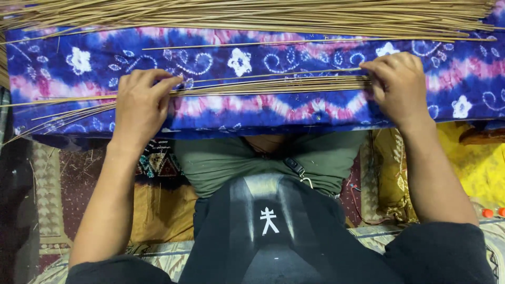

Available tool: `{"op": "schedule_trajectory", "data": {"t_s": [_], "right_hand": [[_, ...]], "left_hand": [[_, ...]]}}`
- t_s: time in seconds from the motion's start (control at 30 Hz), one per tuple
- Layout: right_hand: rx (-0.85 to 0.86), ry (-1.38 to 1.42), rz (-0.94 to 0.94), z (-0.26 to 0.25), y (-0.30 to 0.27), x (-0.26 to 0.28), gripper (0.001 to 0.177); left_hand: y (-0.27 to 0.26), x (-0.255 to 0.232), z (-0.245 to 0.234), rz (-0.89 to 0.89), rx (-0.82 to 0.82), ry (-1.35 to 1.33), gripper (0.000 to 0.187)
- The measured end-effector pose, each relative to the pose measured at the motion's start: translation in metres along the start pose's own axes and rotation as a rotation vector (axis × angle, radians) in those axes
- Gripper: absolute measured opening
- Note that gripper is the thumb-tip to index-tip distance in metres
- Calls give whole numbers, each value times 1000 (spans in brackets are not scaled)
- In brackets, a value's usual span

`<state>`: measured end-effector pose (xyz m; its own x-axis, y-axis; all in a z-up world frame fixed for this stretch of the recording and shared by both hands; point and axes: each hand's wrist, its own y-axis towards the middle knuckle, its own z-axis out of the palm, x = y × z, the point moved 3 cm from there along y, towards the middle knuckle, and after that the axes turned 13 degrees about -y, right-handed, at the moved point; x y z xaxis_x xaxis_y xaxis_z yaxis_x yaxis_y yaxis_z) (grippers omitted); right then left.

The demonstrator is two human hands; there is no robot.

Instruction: Sorting and aligning long thin wooden sticks on a patterned cloth

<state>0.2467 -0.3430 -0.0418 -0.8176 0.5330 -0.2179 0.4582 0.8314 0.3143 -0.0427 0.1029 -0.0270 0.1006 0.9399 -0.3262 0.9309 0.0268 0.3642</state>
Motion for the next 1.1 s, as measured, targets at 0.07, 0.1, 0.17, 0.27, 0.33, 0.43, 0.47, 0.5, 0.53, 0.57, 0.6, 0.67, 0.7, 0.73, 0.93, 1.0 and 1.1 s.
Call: {"op": "schedule_trajectory", "data": {"t_s": [0.07,0.1,0.17,0.27,0.33,0.43,0.47,0.5,0.53,0.57,0.6,0.67,0.7,0.73,0.93,1.0,1.1], "right_hand": [[10,-11,-6,4,-5,2,31],[8,-27,-10,7,-4,3,31],[0,-12,-15,7,-4,9,27],[-2,24,-14,0,0,16,26],[24,63,-13,-4,-7,23,29],[-23,41,-55,-7,-6,26,33],[-51,21,-63,-9,-6,29,27],[-82,0,-69,-11,-4,30,21],[-86,3,-74,-9,-7,30,21],[-101,-5,-61,-7,-7,30,19],[-115,-13,-48,-5,-7,29,17],[-125,-27,-47,-2,-8,26,17],[-129,-40,-41,1,-9,25,16],[-135,-41,-41,3,-10,25,16],[-198,-67,-31,11,-16,21,12],[-204,-60,-24,13,-14,20,14],[-199,-76,4,14,-16,21,12]], "left_hand": [[-2,-3,4,4,12,-6,38],[-1,-3,4,16,15,-4,39],[-1,-6,4,25,2,-19,34],[1,-7,3,62,-34,-38,26],[-6,-9,6,72,-38,-48,22],[-9,-5,10,90,-71,-1,15],[-11,-4,12,91,-88,3,14],[-11,-4,13,94,-106,10,13],[-11,-5,13,90,-108,15,13],[-11,-6,13,94,-109,36,14],[-10,-7,12,98,-109,56,16],[-10,-7,10,100,-108,47,16],[-9,-6,9,105,-102,32,17],[-10,-6,12,107,-105,36,17],[-14,-3,20,106,-137,53,15],[-13,-3,19,98,-154,38,13],[-13,-5,21,76,-169,19,16]]}}
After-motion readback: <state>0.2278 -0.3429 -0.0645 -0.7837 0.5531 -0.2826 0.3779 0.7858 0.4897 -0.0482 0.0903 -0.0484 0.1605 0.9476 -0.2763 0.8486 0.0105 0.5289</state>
